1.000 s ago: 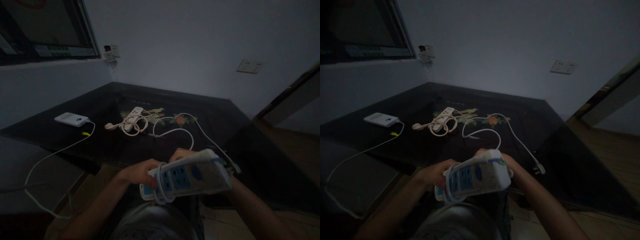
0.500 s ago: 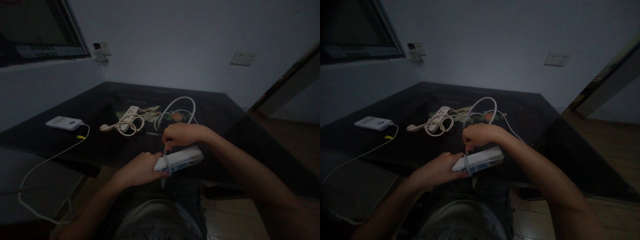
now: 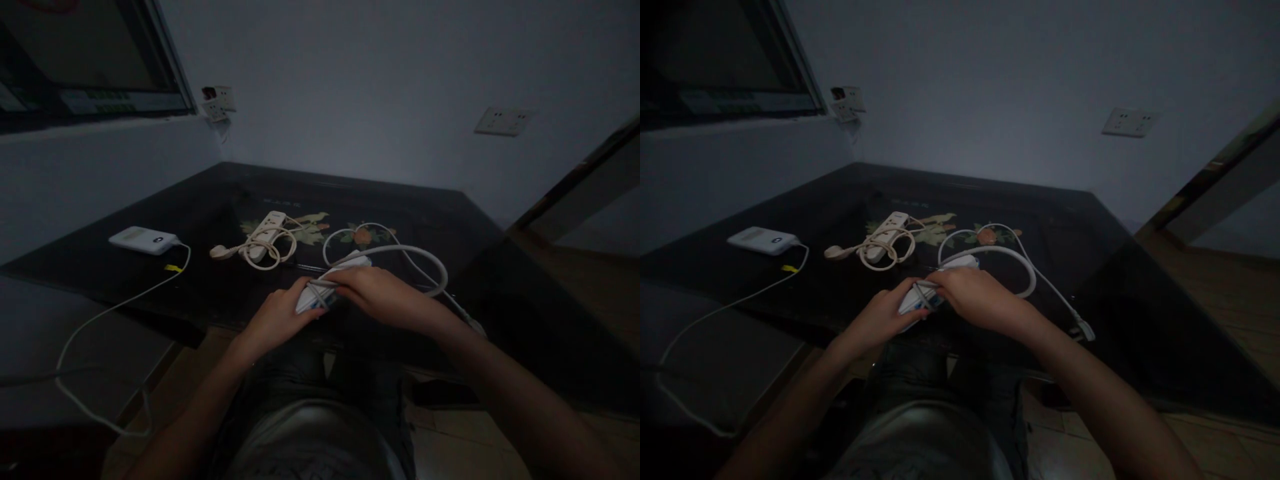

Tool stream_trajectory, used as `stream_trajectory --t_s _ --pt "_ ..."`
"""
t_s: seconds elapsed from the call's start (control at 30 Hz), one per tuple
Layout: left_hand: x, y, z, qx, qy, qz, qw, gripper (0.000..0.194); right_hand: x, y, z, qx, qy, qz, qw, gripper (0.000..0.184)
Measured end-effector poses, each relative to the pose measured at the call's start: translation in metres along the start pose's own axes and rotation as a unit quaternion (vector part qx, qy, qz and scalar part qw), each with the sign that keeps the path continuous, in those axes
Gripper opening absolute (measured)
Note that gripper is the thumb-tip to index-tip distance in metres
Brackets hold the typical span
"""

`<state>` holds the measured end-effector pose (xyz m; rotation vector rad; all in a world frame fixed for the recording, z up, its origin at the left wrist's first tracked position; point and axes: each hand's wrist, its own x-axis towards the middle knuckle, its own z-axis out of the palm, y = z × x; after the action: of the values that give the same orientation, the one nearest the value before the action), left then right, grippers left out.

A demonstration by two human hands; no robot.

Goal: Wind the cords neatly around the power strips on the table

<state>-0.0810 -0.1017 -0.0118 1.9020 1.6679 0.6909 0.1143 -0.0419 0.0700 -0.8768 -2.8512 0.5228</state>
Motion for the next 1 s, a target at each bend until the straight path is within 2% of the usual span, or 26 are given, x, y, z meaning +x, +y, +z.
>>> stream_trajectory --t_s 0.17,0.3,0.53,0.7,0.9,1.0 --pt "-0.002 -0.004 -0.002 -0.013 0.040 -0.027 0.999 0.059 -0.011 0.009 0.014 0.005 0.048 0.034 0.998 0.034" --pt "-0.007 -0.006 -0.011 -0.036 0.030 -0.024 0.999 0.057 -0.019 0.014 0.018 -0.001 0.055 0.046 0.997 0.030" --pt "-0.019 -0.009 -0.022 -0.018 -0.038 -0.029 0.999 0.053 -0.035 0.013 0.008 0.001 -0.023 0.018 1.000 0.025" --pt "-0.022 -0.009 -0.022 0.026 -0.013 -0.036 0.999 0.056 -0.038 0.006 0.005 -0.036 -0.049 0.030 0.998 0.022" --pt "-0.026 -0.013 -0.031 0.081 -0.073 -0.011 0.994 0.056 -0.037 0.013 0.001 -0.054 -0.057 0.034 0.996 0.021" --pt "-0.028 -0.016 -0.031 0.087 -0.069 -0.014 0.994 0.056 -0.040 0.009 0.006 -0.024 -0.070 0.028 0.997 0.021"
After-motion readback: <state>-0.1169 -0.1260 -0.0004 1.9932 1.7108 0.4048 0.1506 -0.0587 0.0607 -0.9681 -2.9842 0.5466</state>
